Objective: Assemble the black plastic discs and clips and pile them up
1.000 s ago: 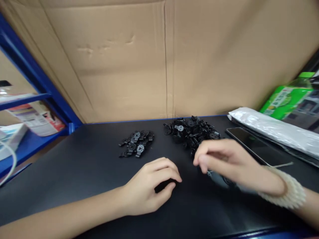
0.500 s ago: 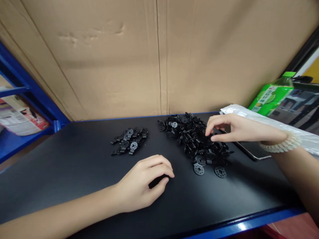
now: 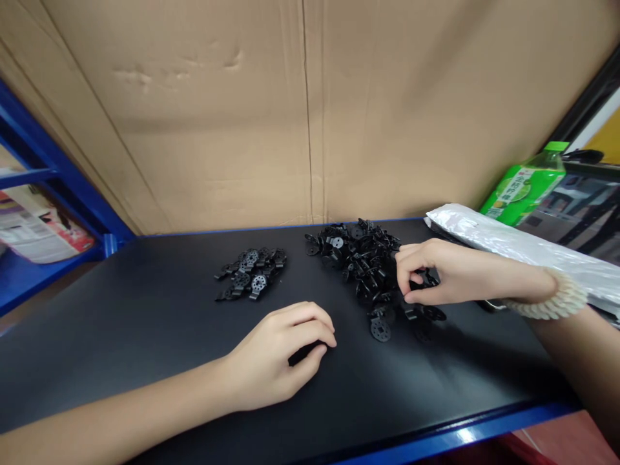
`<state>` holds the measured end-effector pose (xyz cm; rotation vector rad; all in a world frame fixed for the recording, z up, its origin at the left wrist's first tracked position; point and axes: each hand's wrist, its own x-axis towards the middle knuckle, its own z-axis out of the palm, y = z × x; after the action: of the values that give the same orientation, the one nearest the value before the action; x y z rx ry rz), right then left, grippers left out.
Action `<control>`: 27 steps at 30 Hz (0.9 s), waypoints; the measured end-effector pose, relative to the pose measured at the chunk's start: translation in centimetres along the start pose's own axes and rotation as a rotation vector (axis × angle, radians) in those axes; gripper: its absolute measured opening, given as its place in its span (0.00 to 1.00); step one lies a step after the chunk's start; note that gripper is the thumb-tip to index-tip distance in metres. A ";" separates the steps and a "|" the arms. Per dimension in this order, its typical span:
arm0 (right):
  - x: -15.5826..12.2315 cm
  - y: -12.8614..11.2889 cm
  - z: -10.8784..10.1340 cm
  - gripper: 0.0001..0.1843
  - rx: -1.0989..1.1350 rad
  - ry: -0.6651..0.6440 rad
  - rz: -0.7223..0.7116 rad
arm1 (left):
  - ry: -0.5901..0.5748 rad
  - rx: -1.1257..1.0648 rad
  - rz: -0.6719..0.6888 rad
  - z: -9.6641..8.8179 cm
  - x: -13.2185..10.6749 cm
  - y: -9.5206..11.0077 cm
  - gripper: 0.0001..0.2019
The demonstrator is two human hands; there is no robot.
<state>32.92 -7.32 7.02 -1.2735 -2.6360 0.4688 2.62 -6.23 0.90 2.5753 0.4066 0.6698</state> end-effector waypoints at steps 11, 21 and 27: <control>0.4 -1.9 0.2 0.10 0.623 0.560 0.212 | 0.105 -0.264 -0.191 0.1 0.2 0.1 0.09; 2.3 -8.4 8.1 0.06 1.235 0.428 0.040 | 0.255 -1.156 -0.372 0.2 0.3 1.7 0.09; 2.4 -8.2 8.8 0.10 1.324 0.311 0.115 | 0.177 -0.982 -0.451 0.2 -0.1 2.2 0.08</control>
<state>22.89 -12.05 1.73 -0.8607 -1.3740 1.5017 3.00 -8.22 1.72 1.4462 0.5218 0.6922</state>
